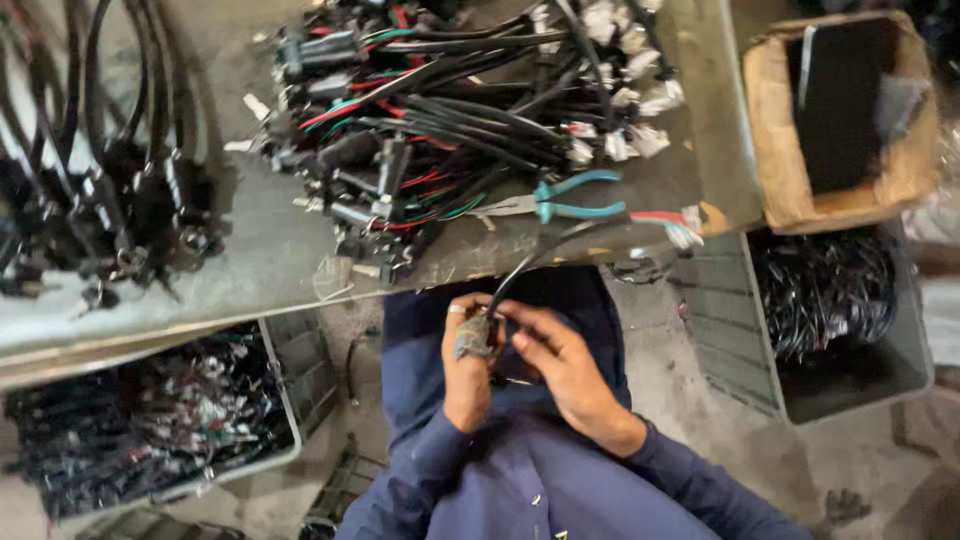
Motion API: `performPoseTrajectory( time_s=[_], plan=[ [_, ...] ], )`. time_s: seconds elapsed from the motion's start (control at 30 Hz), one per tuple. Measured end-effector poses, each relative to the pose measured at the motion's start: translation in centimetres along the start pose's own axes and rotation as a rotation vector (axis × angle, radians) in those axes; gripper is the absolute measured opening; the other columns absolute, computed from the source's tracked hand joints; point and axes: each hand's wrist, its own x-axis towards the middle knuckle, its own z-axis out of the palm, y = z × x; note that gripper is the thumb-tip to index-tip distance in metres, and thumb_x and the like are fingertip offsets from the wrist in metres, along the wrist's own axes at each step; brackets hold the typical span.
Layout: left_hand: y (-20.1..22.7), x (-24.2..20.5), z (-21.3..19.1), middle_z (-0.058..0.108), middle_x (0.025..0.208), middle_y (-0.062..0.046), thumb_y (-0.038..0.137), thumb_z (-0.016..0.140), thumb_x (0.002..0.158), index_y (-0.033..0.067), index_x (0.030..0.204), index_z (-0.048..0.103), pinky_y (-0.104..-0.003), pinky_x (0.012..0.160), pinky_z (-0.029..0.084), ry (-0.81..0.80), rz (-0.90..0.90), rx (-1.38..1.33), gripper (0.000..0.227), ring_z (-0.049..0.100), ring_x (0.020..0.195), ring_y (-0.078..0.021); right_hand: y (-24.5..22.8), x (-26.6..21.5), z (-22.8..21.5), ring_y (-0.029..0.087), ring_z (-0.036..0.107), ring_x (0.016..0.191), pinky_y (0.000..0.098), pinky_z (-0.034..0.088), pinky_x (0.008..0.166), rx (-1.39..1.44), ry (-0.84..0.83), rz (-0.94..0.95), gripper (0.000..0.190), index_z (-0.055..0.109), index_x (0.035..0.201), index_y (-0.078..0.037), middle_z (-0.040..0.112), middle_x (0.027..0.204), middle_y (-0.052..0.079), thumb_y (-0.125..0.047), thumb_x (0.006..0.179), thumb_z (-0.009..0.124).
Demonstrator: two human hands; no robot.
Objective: The person repeatedly strips the outer insulation from black wires using pliers and then manipulates the exposed ends. The work is performed at a metal table with large piles of similar components and bins of parts visible in the background.
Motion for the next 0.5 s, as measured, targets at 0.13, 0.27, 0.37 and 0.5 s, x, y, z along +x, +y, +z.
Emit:
performPoseTrajectory(
  time_s=[0.13, 0.27, 0.37, 0.5],
  plan=[
    [-0.6, 0.6, -0.3, 0.060, 0.091, 0.002, -0.003, 0.052, 0.094, 0.0083, 0.121, 0.056, -0.021, 0.062, 0.045, -0.023, 0.042, 0.109, 0.029, 0.057, 0.076, -0.0072, 1.3, 0.4, -0.4, 0.005, 0.051, 0.084, 0.0211, 0.041, 0.068, -0.025, -0.055, 0.119, 0.046, 0.061, 0.140, -0.005, 0.056, 0.098, -0.005, -0.005, 0.094, 0.065],
    [0.0, 0.2, -0.5, 0.068, 0.086, -0.002, -0.004, 0.053, 0.090, 0.0078, 0.121, 0.053, -0.026, 0.070, 0.054, -0.166, 0.177, 0.468, 0.034, 0.066, 0.079, -0.0111, 1.7, 0.1, -1.8, 0.007, 0.055, 0.085, 0.0230, 0.044, 0.070, 0.005, -0.055, 0.162, 0.052, 0.059, 0.140, -0.006, 0.060, 0.100, -0.003, -0.002, 0.089, 0.067],
    [0.6, 0.5, 0.2, 0.066, 0.083, -0.002, -0.001, 0.053, 0.093, 0.0076, 0.118, 0.054, -0.027, 0.067, 0.053, -0.118, 0.126, 0.574, 0.027, 0.064, 0.076, -0.0115, 1.1, 0.6, -1.9, 0.009, 0.056, 0.088, 0.0247, 0.046, 0.072, -0.093, -0.102, 0.077, 0.050, 0.062, 0.139, -0.006, 0.058, 0.103, -0.002, -0.002, 0.089, 0.069],
    [0.3, 0.1, 2.4, 0.059, 0.096, 0.000, 0.003, 0.053, 0.106, 0.0067, 0.120, 0.056, -0.024, 0.073, 0.049, -0.114, 0.226, 0.331, 0.014, 0.055, 0.085, -0.0092, 0.4, 1.3, -2.7, 0.014, 0.062, 0.101, 0.0284, 0.052, 0.086, 0.121, -0.072, 0.062, 0.025, 0.069, 0.120, 0.002, 0.062, 0.109, 0.003, -0.008, 0.097, 0.070]
  ],
)
